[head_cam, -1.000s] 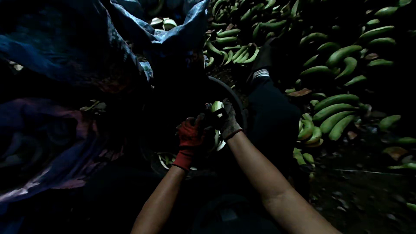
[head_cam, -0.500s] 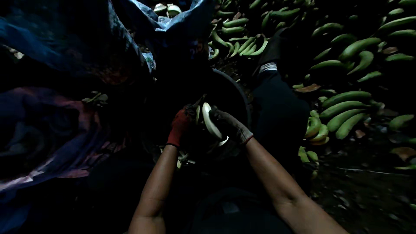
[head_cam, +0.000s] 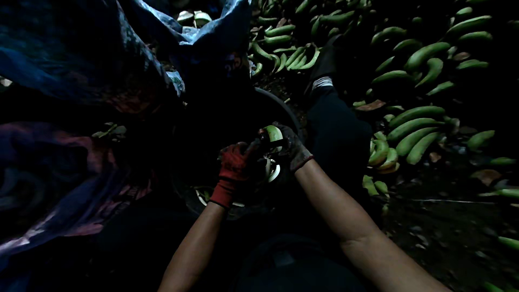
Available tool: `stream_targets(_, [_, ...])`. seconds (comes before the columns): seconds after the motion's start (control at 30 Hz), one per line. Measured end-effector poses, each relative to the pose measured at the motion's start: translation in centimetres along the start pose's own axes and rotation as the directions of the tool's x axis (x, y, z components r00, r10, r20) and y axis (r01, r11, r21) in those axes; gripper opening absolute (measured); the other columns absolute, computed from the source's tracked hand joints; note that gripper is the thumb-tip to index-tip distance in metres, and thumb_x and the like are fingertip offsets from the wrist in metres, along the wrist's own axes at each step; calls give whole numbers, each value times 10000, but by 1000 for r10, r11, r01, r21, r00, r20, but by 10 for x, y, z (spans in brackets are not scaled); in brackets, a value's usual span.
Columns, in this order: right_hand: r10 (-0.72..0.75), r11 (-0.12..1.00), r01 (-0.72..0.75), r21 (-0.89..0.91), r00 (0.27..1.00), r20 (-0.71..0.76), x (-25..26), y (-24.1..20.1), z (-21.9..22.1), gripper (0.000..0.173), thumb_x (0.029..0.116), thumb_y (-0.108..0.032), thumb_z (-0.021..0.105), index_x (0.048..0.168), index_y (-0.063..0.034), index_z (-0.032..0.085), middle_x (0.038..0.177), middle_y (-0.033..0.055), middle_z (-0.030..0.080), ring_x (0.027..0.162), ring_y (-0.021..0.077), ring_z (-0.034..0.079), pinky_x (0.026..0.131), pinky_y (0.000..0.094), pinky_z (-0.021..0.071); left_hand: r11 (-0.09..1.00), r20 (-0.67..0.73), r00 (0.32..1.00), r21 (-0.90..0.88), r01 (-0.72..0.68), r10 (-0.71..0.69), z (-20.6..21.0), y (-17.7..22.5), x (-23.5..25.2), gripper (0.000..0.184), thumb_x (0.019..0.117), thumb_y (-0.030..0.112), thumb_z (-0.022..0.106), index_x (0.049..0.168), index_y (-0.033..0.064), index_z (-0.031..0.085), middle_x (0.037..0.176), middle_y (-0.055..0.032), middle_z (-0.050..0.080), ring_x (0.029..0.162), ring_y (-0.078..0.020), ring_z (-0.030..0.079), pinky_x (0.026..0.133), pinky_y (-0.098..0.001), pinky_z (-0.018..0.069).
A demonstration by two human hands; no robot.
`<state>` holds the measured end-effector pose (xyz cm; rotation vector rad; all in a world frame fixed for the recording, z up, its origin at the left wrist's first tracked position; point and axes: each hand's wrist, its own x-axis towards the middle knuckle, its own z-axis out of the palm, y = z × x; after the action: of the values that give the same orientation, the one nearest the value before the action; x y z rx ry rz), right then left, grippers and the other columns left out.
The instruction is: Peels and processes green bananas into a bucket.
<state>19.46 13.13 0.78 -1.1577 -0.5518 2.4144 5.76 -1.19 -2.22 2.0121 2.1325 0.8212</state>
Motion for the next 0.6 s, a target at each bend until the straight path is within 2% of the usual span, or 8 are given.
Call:
stream_targets(0.2, [4, 993, 5, 116, 997, -73, 1, 9, 2, 509, 1059, -527, 290, 1060, -105, 576, 823, 35, 632, 677, 130, 640, 572, 283, 560, 999, 42, 998, 13, 46, -47, 7, -1, 0, 473, 891, 235, 757, 1354, 195, 667, 1248, -220, 659, 1101, -434, 645, 906, -634, 501])
stream_targets(0.3, [-20, 995, 31, 94, 993, -120, 0, 13, 4, 513, 1048, -551, 312, 1038, -114, 581, 806, 36, 629, 661, 136, 630, 562, 298, 553, 999, 30, 998, 7, 54, -54, 7, 1, 0, 463, 910, 228, 731, 1366, 184, 663, 1244, -222, 659, 1092, -434, 646, 895, -627, 506])
stream_targets(0.33, [-68, 996, 75, 43, 985, -158, -1, 16, 7, 480, 1054, -529, 327, 1032, -120, 577, 798, 30, 628, 658, 128, 627, 565, 298, 552, 998, 33, 998, 3, 61, -61, 4, 2, 2, 455, 926, 225, 709, 1375, 174, 652, 1231, -232, 659, 1078, -442, 649, 879, -624, 512])
stream_targets(0.4, [-241, 961, 206, -186, 950, -196, -2, 23, 3, 394, 1089, -418, 359, 1200, -108, 575, 945, 37, 633, 796, 114, 628, 685, 298, 556, 990, 138, 981, -15, 138, -135, -4, 4, 8, 443, 994, 258, 624, 1429, 178, 607, 1268, -248, 635, 1109, -455, 633, 899, -639, 504])
stream_targets(0.47, [-419, 793, 286, -538, 897, -140, -2, 34, -5, 382, 1101, -273, 388, 1367, -49, 548, 1188, 104, 644, 1025, 147, 632, 892, 334, 547, 969, 236, 944, -35, 244, -229, -9, 2, 15, 446, 1043, 266, 541, 1480, 175, 557, 1320, -269, 606, 1134, -480, 622, 897, -665, 498])
stream_targets(0.5, [-451, 721, 284, -632, 885, -117, -2, 41, -6, 397, 1099, -272, 398, 1372, -32, 556, 1221, 143, 643, 1061, 193, 627, 926, 391, 531, 953, 272, 921, -45, 300, -277, -9, -2, 17, 453, 1069, 284, 491, 1511, 189, 518, 1352, -266, 590, 1150, -483, 618, 899, -679, 495])
stream_targets(0.57, [-437, 712, 307, -631, 898, -55, 2, 59, -9, 418, 1087, -386, 380, 1314, -107, 593, 1098, 95, 666, 931, 177, 649, 798, 404, 562, 913, 277, 887, -74, 402, -369, 1, -21, 20, 448, 1092, 349, 426, 1522, 249, 503, 1357, -217, 610, 1133, -443, 646, 880, -674, 521])
stream_targets(0.6, [-388, 728, 319, -607, 922, 20, -1, 62, -8, 438, 1083, -428, 384, 1376, -158, 568, 1138, 67, 677, 960, 155, 662, 817, 390, 577, 886, 285, 867, -104, 452, -409, 4, -34, 16, 445, 1097, 385, 405, 1517, 270, 497, 1378, -183, 611, 1163, -422, 644, 901, -679, 522])
